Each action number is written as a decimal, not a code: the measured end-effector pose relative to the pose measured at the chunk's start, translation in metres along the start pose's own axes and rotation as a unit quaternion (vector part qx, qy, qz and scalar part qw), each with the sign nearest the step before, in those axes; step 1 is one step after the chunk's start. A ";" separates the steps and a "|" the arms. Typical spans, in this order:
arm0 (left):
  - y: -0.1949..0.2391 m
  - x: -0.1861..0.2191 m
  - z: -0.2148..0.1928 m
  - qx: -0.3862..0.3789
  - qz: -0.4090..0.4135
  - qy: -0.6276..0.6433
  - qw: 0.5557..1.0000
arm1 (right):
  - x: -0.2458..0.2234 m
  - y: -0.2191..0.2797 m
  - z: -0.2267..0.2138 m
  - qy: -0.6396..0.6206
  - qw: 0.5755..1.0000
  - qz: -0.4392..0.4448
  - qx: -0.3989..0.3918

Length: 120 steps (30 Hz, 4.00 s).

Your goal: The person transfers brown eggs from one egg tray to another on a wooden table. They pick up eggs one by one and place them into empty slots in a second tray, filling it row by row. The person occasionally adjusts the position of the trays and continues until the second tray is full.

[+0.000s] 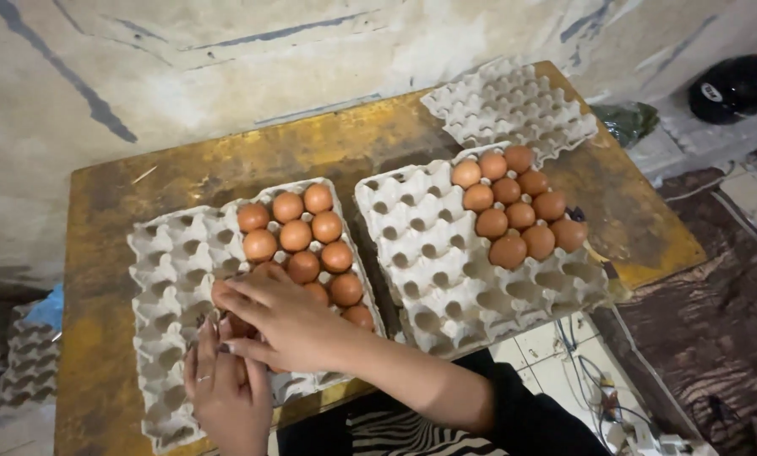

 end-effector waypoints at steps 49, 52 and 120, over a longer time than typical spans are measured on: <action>-0.074 0.104 -0.021 -0.205 0.146 0.246 0.936 | 0.036 0.165 -0.113 -0.083 0.946 0.261 0.173; -0.102 0.055 -0.021 -0.264 -0.067 0.200 0.941 | 0.080 0.202 -0.135 0.067 0.891 0.382 0.234; -0.157 -0.073 0.080 -0.229 -0.049 0.170 0.957 | 0.157 0.261 -0.151 0.189 0.756 0.529 0.336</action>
Point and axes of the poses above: each hand's wrist, its own y-axis away from the middle knuckle, its own z-axis out of the palm, x = y × z, the point moved 4 cm from there along -y, towards the middle knuckle, and after that the axes turned 4 degrees about z, right-handed, at the moved point
